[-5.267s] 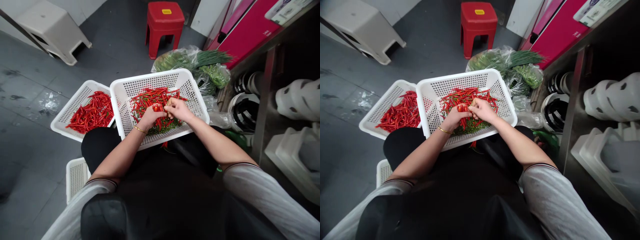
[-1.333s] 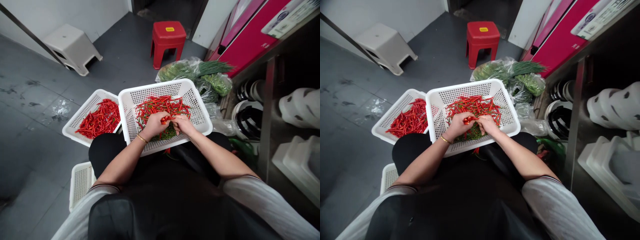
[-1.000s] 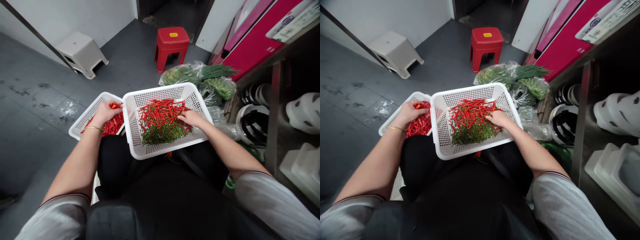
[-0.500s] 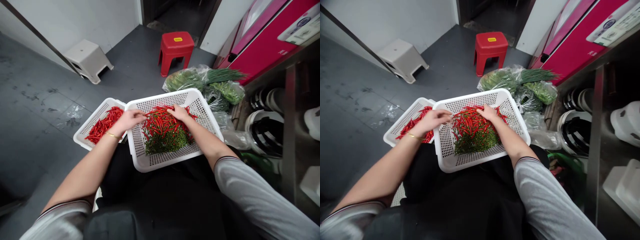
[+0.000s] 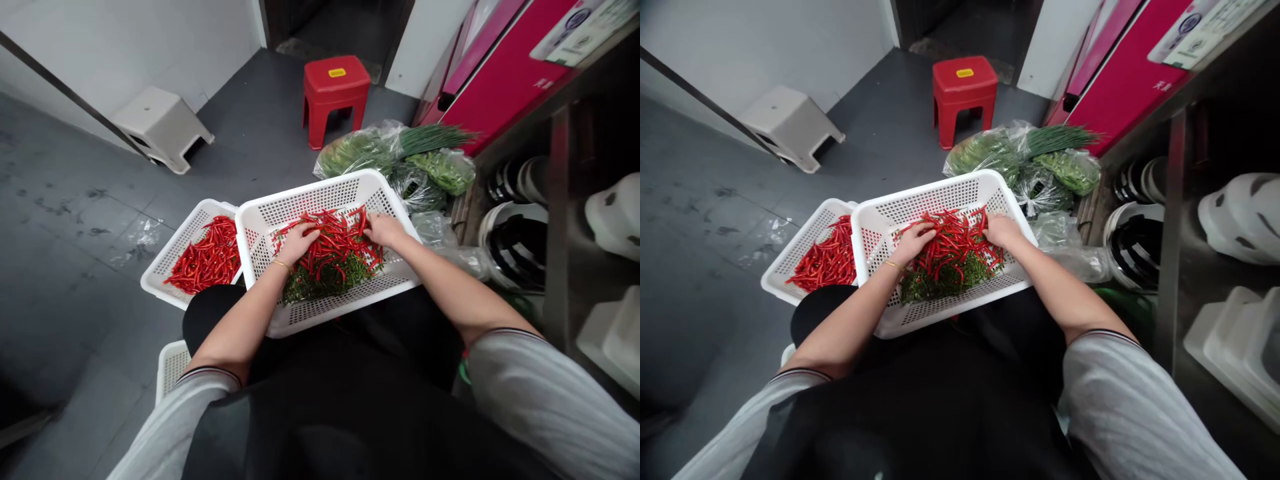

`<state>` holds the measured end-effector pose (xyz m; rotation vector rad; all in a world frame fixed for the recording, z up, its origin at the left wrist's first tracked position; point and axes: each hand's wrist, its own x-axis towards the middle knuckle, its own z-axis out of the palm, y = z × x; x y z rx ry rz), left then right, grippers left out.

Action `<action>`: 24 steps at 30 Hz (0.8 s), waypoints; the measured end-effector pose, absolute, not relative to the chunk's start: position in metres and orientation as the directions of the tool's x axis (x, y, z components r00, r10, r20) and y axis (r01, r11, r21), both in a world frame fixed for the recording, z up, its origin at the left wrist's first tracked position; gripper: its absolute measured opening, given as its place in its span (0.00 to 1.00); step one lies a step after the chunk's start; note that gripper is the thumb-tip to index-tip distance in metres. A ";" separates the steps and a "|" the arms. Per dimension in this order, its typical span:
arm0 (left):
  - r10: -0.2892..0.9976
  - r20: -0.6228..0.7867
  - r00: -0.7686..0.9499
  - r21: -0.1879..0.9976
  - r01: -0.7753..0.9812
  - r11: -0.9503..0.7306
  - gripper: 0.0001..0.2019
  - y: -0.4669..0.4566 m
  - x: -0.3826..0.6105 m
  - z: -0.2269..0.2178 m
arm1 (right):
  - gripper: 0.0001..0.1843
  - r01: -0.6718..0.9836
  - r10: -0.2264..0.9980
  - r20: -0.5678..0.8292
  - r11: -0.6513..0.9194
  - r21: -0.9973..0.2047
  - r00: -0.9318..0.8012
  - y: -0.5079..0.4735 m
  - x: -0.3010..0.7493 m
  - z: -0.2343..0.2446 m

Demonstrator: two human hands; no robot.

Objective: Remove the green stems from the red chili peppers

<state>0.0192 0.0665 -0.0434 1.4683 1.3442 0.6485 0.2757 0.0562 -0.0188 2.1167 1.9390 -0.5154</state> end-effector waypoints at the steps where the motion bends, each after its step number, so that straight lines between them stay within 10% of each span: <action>1: 0.939 -0.260 0.225 0.942 0.270 0.197 0.19 0.063 0.016 -0.037 | 0.29 0.993 0.889 -0.451 -0.109 -0.041 0.078 0.056 0.273 -0.022; 5: 0.899 -0.362 0.246 0.895 -0.179 0.409 0.20 0.048 -0.010 -0.010 | 0.28 0.988 0.875 -0.482 -0.043 -0.148 -0.034 0.035 0.244 -0.031; 12: 0.842 -0.540 0.026 0.779 -0.364 0.511 0.13 0.031 -0.025 -0.005 | 0.21 0.876 0.897 -0.353 0.075 -0.476 -0.268 0.011 0.253 0.003; 17: 0.873 -0.488 0.001 0.807 -0.380 0.452 0.09 0.033 -0.005 -0.010 | 0.14 0.949 0.977 -0.186 0.039 -0.314 -0.102 0.042 0.248 0.011; 24: 0.904 -0.419 0.082 0.881 -0.204 0.427 0.06 0.028 0.003 -0.022 | 0.07 0.970 0.869 -0.432 0.201 -0.138 -0.242 0.057 0.213 -0.011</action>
